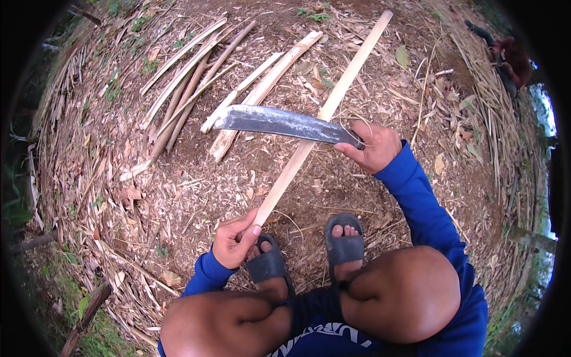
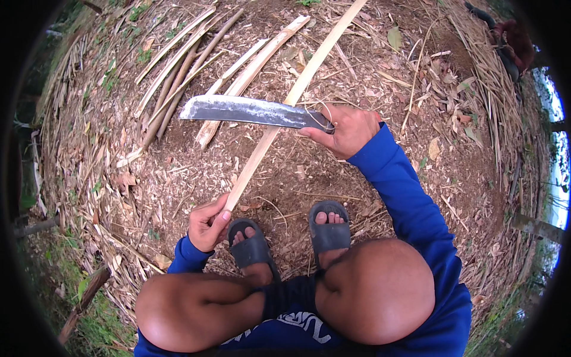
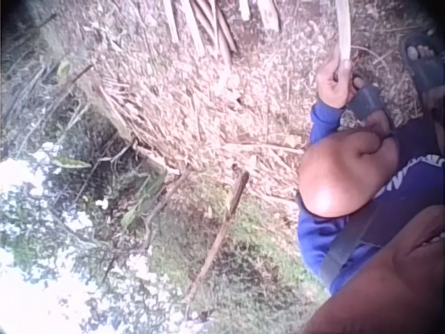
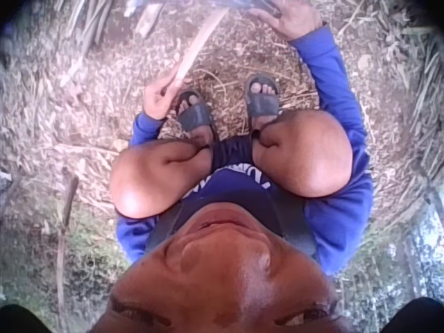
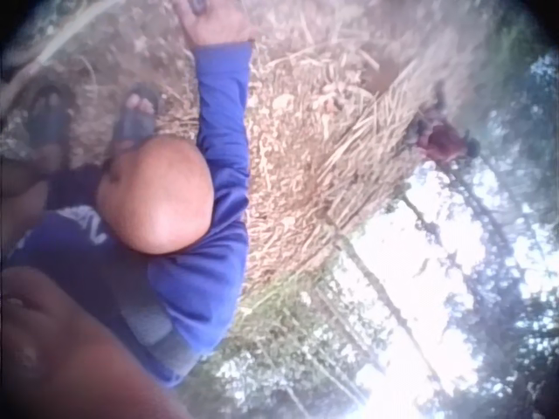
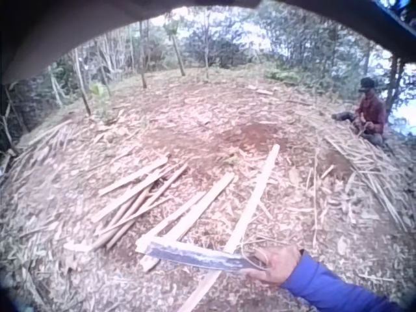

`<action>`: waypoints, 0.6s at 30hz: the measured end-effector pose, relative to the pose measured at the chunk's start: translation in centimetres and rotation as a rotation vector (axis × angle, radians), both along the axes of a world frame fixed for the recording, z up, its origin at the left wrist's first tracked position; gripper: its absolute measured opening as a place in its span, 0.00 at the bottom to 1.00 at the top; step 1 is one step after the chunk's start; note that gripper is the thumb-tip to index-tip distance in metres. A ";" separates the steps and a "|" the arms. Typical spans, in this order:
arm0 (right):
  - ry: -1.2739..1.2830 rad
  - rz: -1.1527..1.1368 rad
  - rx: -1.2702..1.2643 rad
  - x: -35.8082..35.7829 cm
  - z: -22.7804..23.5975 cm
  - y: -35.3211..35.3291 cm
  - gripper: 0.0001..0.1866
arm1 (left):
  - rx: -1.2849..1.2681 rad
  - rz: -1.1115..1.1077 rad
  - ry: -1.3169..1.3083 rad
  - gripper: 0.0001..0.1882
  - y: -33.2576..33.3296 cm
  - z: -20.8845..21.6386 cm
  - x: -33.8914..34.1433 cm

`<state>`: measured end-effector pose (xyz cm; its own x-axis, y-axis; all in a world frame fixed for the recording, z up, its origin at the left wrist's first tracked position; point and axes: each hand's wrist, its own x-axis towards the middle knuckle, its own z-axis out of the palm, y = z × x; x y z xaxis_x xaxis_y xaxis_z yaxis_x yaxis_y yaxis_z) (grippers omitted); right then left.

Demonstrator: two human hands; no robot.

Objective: The person uses a machete to split long wooden sticks into thinner strips. They repeatedly strike the wood held in the left hand with the machete in the right hand, producing multiple thin slats that accumulate on the ground.

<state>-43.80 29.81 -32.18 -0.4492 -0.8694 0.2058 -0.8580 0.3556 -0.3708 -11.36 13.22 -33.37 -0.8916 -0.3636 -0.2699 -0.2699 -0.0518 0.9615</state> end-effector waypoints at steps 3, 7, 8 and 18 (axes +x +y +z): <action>0.051 0.019 -0.006 -0.3 0.0 0.1 0.22 | -0.011 -0.015 -0.004 0.20 -0.6 -0.5 1.1; -0.066 -0.397 -0.122 -7.6 -2.0 2.5 0.24 | 0.035 -0.046 -0.084 0.21 -0.4 -0.4 4.3; -0.068 -0.353 -0.120 -7.3 -1.7 2.1 0.24 | 0.003 -0.057 -0.037 0.21 -0.4 -0.5 4.4; -0.126 -0.480 -0.141 -14.2 -2.6 3.2 0.33 | -0.143 -0.052 0.006 0.21 -0.9 -3.5 9.8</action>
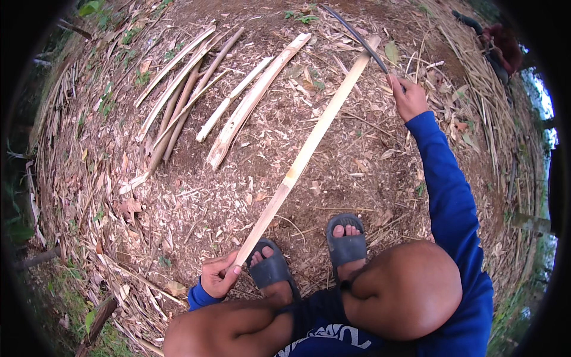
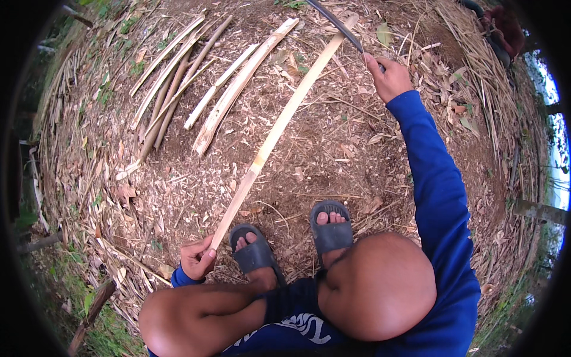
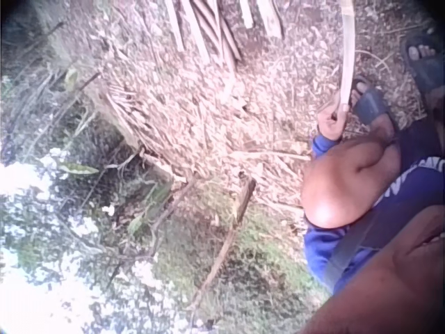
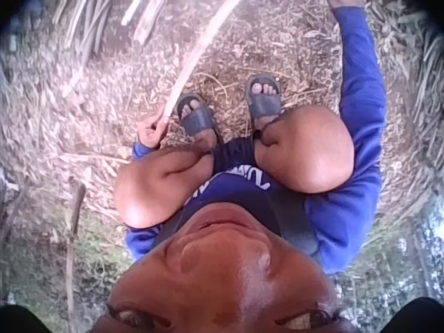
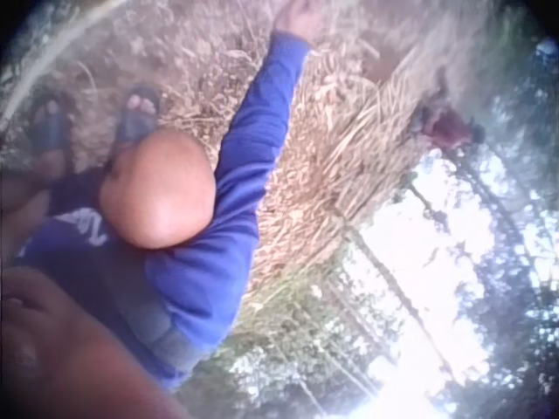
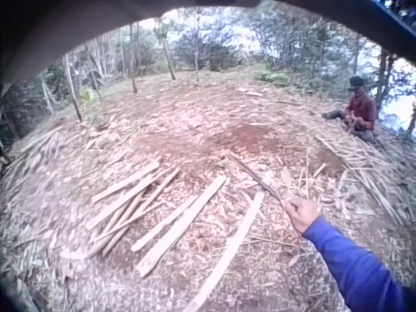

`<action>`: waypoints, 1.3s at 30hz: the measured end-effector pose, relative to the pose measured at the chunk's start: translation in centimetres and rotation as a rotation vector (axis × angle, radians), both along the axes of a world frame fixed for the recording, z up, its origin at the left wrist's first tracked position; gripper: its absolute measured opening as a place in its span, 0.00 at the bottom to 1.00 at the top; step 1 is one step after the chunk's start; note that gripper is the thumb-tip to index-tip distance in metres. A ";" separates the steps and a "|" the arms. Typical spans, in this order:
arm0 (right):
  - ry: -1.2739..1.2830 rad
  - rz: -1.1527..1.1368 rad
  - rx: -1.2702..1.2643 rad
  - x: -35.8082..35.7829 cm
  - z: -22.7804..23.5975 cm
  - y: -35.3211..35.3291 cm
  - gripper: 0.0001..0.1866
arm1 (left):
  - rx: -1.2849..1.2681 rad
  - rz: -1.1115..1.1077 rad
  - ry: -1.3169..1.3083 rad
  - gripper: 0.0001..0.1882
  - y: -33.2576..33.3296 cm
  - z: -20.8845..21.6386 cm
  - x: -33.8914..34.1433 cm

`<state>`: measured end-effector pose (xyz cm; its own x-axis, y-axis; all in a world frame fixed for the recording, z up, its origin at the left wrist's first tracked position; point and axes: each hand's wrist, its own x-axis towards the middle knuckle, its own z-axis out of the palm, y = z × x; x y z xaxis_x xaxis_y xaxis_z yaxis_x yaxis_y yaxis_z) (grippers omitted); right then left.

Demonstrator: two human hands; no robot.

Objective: The person uses a machete to split long wooden sticks into thinner strips. They repeatedly strike the wood held in the left hand with the machete in the right hand, producing multiple thin slats that accumulate on the ground.

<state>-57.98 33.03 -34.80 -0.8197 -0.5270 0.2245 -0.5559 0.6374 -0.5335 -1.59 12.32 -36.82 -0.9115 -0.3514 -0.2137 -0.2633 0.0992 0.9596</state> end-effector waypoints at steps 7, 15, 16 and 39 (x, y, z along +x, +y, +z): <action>-0.169 -0.331 0.027 -4.8 -2.2 0.6 0.40 | 0.418 0.053 -0.014 0.25 -0.3 -0.9 0.2; -0.158 0.369 -0.034 15.1 1.3 -4.7 0.24 | 0.854 0.124 -0.022 0.25 -0.2 -0.2 -7.0; -0.105 0.436 0.051 16.3 2.0 -5.0 0.24 | 0.833 0.091 -0.028 0.25 -0.2 -0.5 -7.4; -0.048 -0.091 0.117 1.6 -1.9 -3.3 0.37 | 0.798 -0.041 -0.136 0.25 0.8 -0.2 -5.1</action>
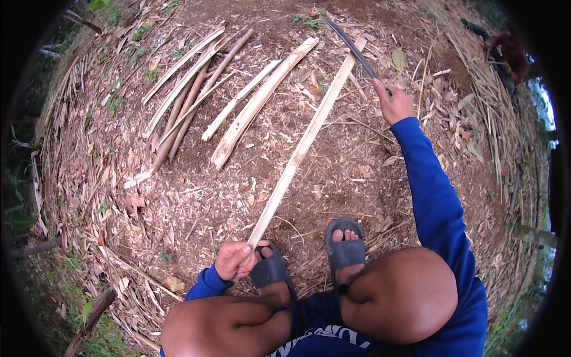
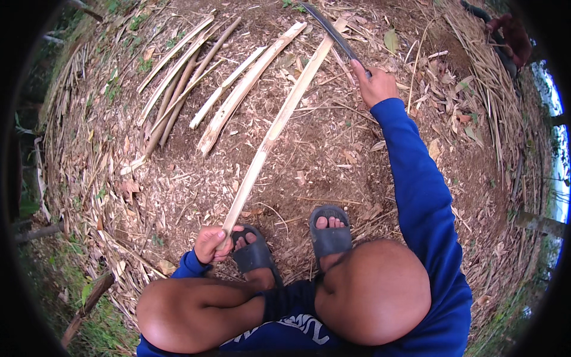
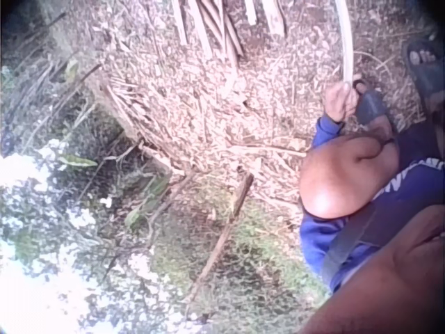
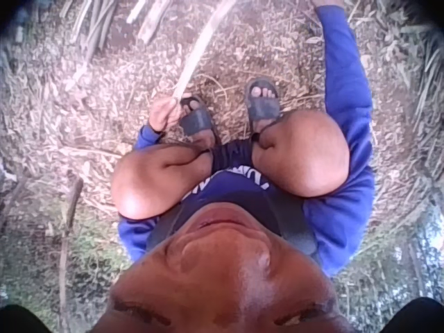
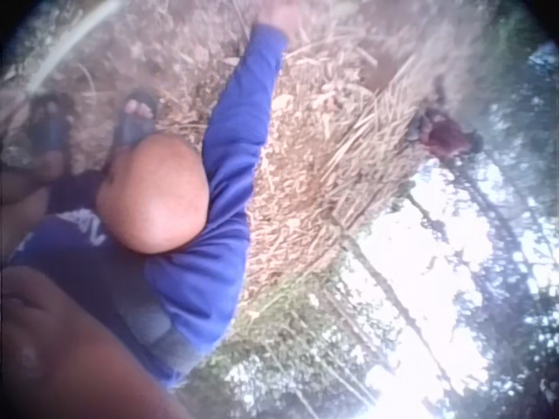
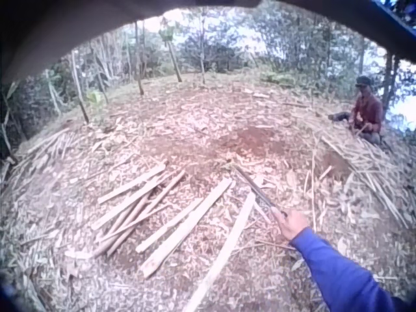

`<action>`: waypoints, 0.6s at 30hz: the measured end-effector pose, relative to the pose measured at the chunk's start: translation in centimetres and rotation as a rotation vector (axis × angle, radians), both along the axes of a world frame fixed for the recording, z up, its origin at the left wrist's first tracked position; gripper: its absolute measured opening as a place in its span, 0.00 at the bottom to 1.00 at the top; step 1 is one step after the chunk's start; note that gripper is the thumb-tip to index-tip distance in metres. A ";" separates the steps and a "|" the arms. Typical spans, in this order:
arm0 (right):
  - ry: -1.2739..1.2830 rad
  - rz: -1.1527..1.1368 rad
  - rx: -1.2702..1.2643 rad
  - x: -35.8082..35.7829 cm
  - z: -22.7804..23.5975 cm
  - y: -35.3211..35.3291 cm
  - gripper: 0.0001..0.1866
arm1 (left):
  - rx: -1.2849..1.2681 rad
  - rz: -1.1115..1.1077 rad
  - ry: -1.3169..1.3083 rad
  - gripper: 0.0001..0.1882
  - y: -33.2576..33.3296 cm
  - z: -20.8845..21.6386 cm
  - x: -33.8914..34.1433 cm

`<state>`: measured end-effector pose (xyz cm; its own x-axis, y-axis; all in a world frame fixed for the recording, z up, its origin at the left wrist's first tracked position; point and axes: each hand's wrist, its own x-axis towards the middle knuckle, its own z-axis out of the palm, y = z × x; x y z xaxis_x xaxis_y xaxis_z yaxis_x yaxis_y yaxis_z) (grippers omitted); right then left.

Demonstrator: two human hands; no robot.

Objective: The person uses a machete to split long wooden sticks into thinner strips. They repeatedly strike the wood held in the left hand with the machete in the right hand, producing multiple thin slats that accumulate on the ground.

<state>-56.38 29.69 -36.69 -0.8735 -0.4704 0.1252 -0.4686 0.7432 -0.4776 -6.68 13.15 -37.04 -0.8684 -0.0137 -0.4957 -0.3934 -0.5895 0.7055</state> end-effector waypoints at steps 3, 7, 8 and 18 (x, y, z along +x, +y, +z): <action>-0.035 0.096 -0.090 2.7 1.3 0.2 0.33 | -0.011 0.094 -0.016 0.25 -0.3 -0.3 0.5; -0.090 0.425 -0.155 10.2 2.2 -0.1 0.25 | -0.045 0.141 0.048 0.23 -1.3 -0.9 -1.9; -0.102 0.498 -0.120 12.0 2.4 -0.5 0.25 | -0.029 0.139 0.055 0.22 -1.6 -1.1 -2.4; 0.047 0.641 0.038 14.6 4.5 -0.6 0.27 | -0.400 0.110 0.035 0.19 -0.2 -0.5 -4.7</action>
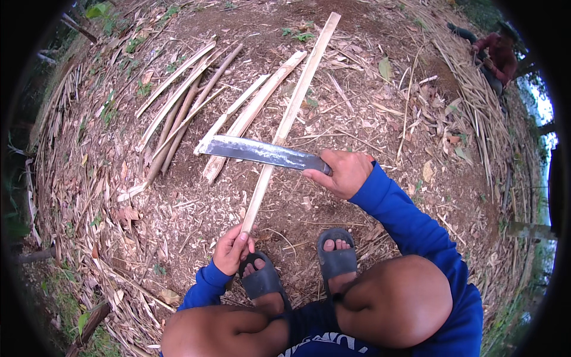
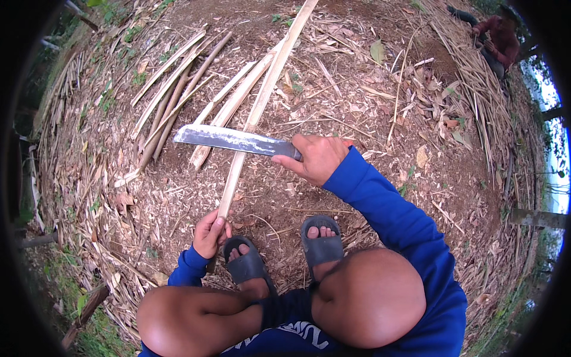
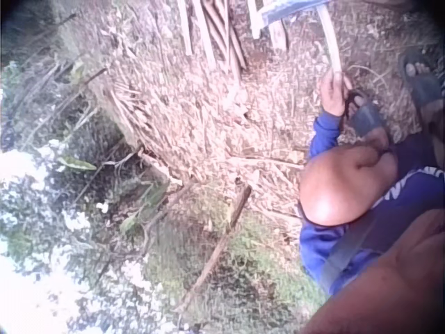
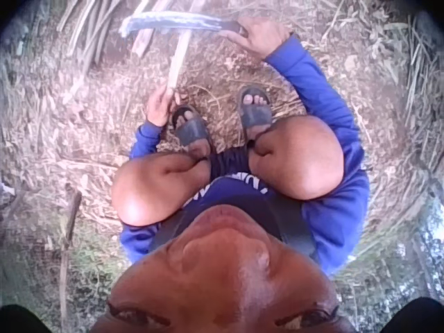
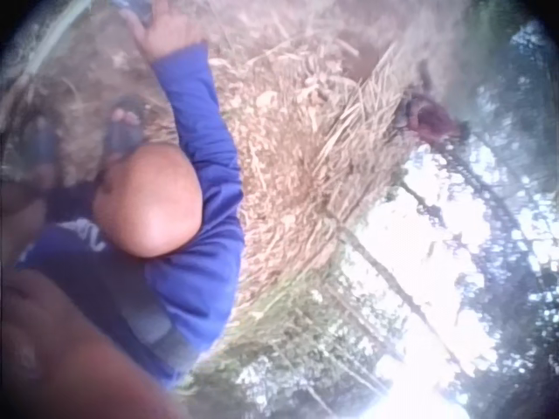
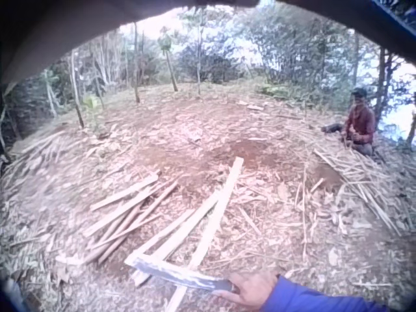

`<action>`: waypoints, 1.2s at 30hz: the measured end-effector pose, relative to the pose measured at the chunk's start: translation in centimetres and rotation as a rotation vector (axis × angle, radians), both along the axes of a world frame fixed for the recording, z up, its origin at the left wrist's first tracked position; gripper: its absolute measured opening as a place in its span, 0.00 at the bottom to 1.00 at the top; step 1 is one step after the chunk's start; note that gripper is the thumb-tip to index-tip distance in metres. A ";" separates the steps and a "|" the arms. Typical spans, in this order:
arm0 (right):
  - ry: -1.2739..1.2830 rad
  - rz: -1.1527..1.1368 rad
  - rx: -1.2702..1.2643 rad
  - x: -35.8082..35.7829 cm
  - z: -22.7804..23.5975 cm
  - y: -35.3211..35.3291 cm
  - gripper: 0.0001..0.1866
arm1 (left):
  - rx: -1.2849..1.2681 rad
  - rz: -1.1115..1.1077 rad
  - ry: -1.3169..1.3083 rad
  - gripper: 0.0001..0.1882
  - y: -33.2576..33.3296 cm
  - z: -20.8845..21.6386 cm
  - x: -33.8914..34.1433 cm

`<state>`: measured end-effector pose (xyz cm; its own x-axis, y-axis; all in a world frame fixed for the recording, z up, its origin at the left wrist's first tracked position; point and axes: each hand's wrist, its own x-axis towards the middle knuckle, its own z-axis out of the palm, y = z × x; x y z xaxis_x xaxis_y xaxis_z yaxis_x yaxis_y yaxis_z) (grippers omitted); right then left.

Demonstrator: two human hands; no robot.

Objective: The person uses a machete to split long wooden sticks into thinner strips. They repeatedly strike the wood held in the left hand with the machete in the right hand, producing multiple thin slats that accumulate on the ground.

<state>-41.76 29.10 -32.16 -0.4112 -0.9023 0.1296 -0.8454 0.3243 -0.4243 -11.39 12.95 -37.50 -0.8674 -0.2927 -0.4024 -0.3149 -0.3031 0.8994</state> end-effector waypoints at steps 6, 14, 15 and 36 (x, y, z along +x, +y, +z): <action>0.093 -0.132 0.024 -2.4 0.3 0.5 0.26 | -0.383 -0.030 -0.015 0.14 1.4 0.3 1.4; 0.020 -0.299 -0.031 -6.8 1.8 2.2 0.29 | -0.360 -0.116 -0.031 0.15 2.0 0.5 4.7; 0.041 -0.244 -0.021 -5.9 2.0 2.3 0.29 | -0.347 -0.102 -0.042 0.14 2.0 0.7 4.5; 0.099 -0.444 -0.064 -10.5 3.0 4.5 0.29 | -0.344 -0.104 -0.071 0.12 1.7 0.0 7.8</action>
<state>-52.27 33.58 -29.18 -0.7390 -0.6303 0.2380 -0.6681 0.6401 -0.3793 -3.61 14.65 -37.46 -0.8732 -0.3330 -0.3559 -0.3932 0.0499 0.9181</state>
